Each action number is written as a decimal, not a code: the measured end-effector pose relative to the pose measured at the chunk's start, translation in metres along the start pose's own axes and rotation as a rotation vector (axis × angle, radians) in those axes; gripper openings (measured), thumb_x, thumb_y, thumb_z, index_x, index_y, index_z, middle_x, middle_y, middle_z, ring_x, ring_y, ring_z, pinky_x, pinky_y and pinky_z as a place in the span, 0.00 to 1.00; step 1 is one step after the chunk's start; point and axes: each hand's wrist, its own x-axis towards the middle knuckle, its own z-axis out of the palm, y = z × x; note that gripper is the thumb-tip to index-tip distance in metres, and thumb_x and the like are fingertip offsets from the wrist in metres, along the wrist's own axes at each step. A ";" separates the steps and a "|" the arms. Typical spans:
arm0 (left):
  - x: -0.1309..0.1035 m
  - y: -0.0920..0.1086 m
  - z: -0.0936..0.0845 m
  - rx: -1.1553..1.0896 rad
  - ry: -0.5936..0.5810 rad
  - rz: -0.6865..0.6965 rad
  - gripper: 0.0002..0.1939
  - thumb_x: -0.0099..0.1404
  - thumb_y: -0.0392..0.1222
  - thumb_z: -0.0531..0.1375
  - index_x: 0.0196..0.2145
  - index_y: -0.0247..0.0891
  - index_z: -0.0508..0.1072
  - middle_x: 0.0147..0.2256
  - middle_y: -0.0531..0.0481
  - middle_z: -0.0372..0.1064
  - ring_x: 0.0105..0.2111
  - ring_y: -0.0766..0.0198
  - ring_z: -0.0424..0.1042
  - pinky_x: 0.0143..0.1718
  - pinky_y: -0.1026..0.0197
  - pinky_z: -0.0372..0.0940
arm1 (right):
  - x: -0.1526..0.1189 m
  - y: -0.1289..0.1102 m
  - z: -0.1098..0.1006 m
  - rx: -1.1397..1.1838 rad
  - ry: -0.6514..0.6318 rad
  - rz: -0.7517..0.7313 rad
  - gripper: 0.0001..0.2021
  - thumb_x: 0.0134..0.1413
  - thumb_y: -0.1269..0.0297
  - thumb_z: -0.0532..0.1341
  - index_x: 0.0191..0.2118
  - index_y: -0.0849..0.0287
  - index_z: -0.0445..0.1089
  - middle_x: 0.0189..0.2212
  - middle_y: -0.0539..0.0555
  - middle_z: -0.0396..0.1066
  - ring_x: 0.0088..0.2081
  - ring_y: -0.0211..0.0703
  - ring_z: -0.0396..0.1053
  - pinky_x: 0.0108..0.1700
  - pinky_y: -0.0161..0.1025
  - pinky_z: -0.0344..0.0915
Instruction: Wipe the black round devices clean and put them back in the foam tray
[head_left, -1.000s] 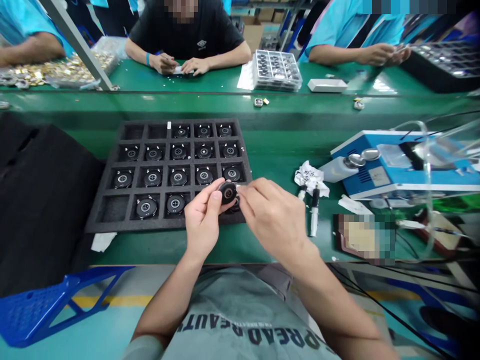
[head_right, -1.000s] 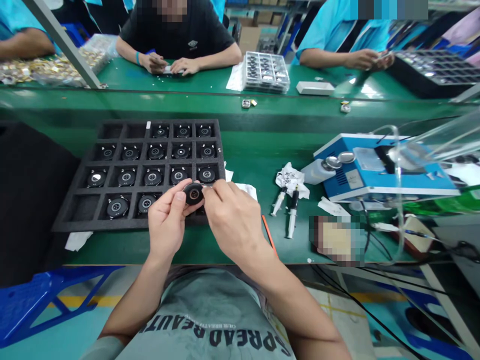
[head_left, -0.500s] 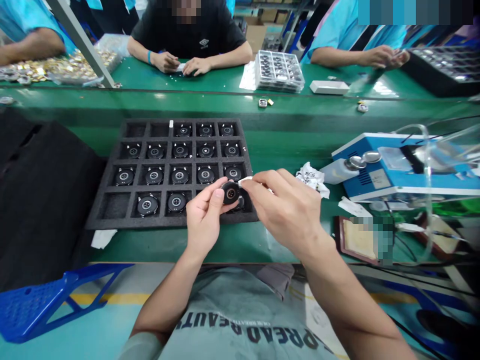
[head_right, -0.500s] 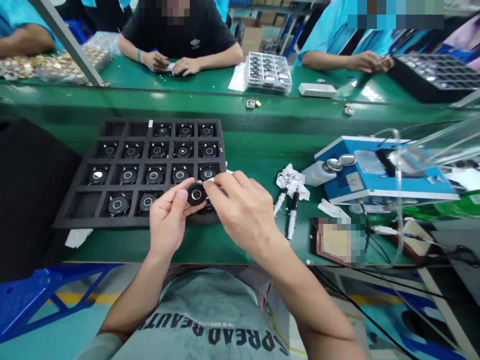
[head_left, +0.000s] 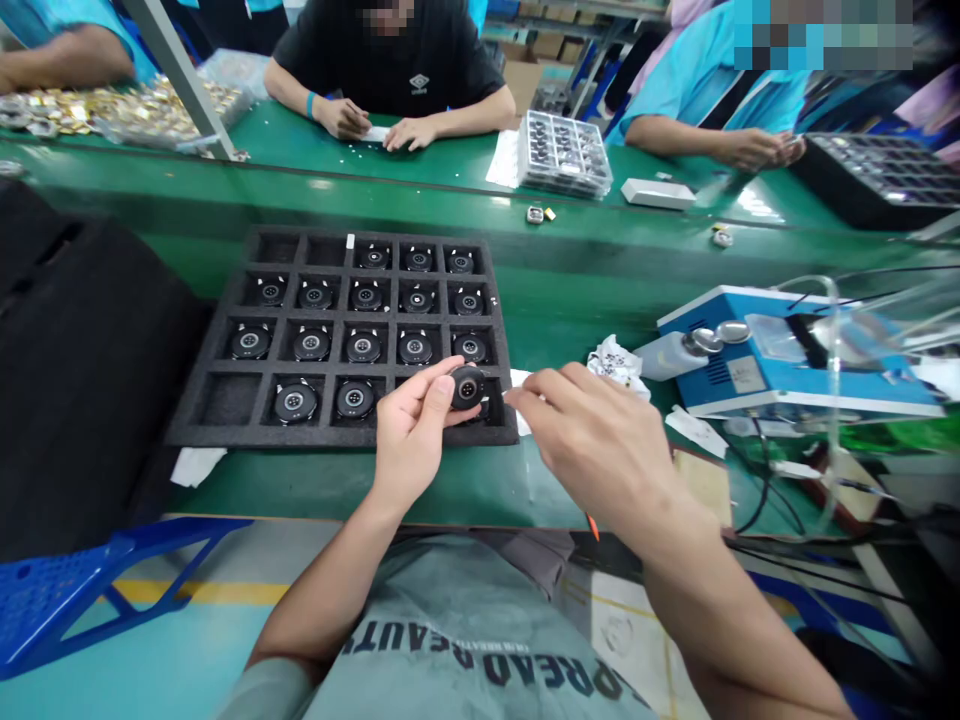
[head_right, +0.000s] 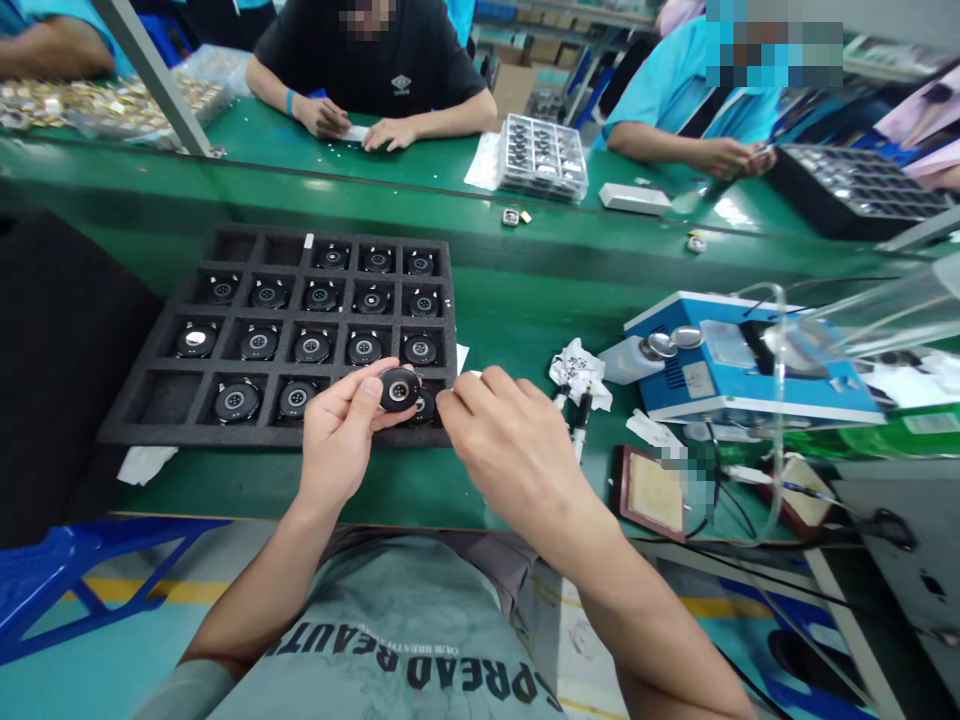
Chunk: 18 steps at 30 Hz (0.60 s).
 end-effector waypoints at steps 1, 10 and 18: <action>0.000 0.000 0.000 -0.008 -0.001 -0.009 0.19 0.68 0.54 0.68 0.50 0.39 0.83 0.48 0.42 0.83 0.46 0.54 0.83 0.43 0.54 0.83 | -0.002 0.002 -0.001 0.011 0.030 0.033 0.11 0.64 0.78 0.59 0.36 0.59 0.77 0.32 0.54 0.75 0.33 0.46 0.65 0.33 0.44 0.57; 0.002 0.002 -0.001 -0.012 -0.009 -0.028 0.20 0.67 0.55 0.69 0.50 0.40 0.83 0.47 0.43 0.83 0.45 0.53 0.83 0.43 0.52 0.83 | 0.002 -0.004 0.013 0.079 0.203 0.155 0.11 0.70 0.72 0.58 0.44 0.55 0.78 0.38 0.52 0.79 0.36 0.41 0.68 0.36 0.41 0.60; 0.000 0.000 -0.001 0.055 0.012 0.028 0.19 0.68 0.55 0.68 0.49 0.39 0.83 0.47 0.43 0.83 0.46 0.53 0.83 0.43 0.52 0.83 | 0.006 -0.004 0.018 0.091 -0.024 0.083 0.11 0.67 0.75 0.58 0.35 0.58 0.76 0.33 0.54 0.76 0.35 0.45 0.68 0.35 0.43 0.57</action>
